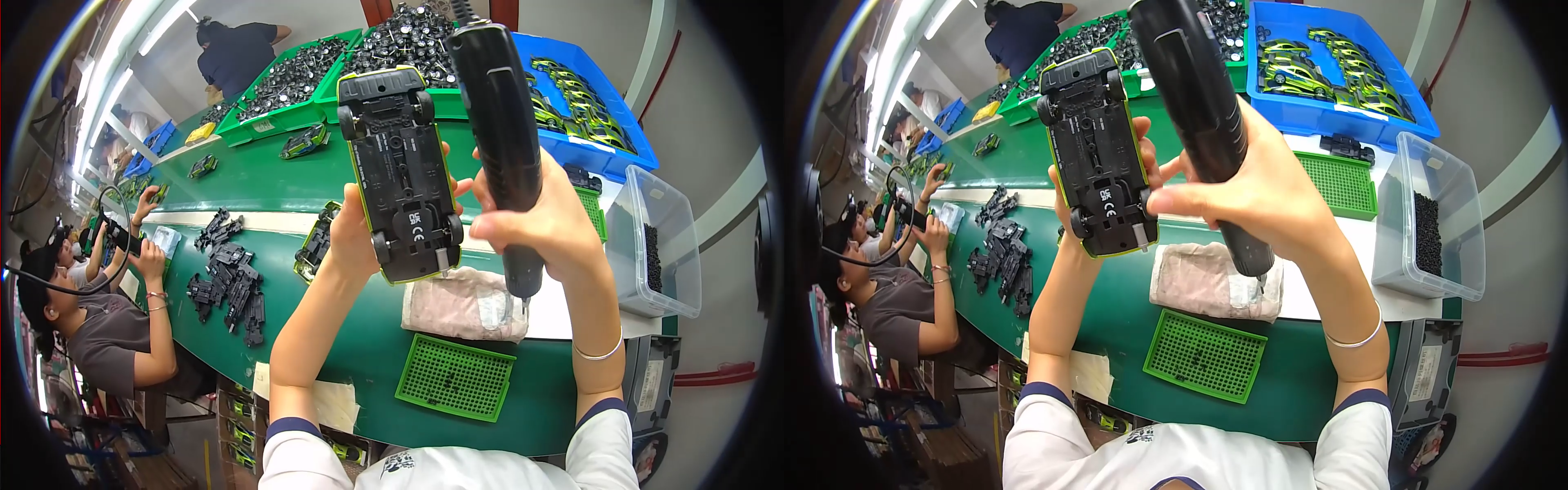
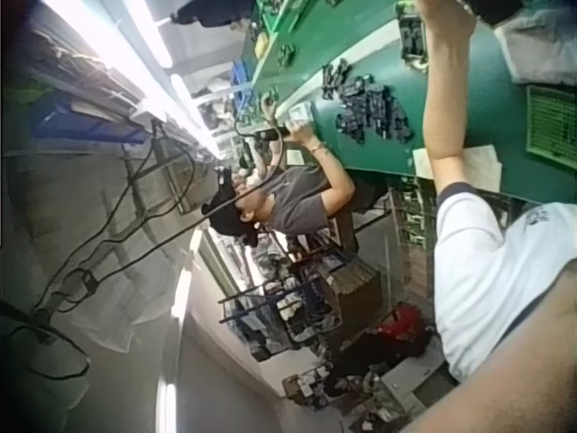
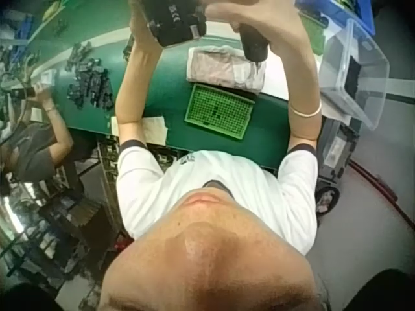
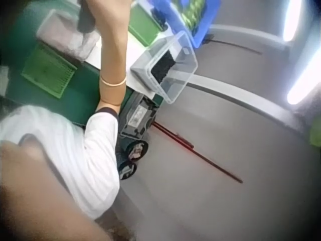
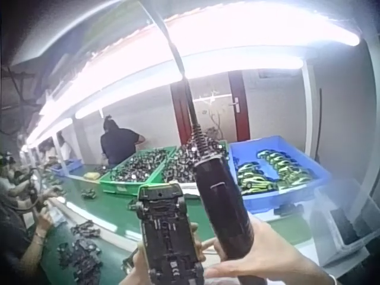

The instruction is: The person assembles toy cars by placing wheel axles and chassis components into car bodies, securing the bases using an electric screwdriver, and placing completed cars onto a conveyor belt and into a tray.

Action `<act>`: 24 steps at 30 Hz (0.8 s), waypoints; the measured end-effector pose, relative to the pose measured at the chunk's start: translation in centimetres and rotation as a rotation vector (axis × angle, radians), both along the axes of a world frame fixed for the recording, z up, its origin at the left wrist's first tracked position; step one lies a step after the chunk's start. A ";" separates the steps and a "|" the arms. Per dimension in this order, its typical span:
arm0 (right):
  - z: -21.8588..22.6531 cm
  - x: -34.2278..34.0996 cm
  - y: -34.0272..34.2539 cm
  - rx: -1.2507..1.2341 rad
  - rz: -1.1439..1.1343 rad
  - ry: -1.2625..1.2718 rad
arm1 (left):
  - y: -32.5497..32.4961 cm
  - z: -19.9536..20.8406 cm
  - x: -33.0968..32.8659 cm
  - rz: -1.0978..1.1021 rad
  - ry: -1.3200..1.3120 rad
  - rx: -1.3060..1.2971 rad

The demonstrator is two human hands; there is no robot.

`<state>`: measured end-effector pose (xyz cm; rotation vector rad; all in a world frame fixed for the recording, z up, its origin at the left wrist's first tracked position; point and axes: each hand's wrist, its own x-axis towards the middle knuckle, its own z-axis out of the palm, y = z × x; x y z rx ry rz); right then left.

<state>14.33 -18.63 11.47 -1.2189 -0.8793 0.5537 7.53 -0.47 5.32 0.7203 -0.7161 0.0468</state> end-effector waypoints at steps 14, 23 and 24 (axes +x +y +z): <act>-0.3 0.7 -0.6 0.078 -0.206 -0.056 | 5.1 1.0 -1.2 0.704 0.154 0.552; 0.0 2.7 -1.4 0.339 -0.372 0.065 | 30.2 -2.4 -6.1 1.109 0.445 2.424; 0.0 2.9 -1.5 0.322 -0.373 0.053 | 30.9 -3.0 -6.3 1.044 0.553 2.460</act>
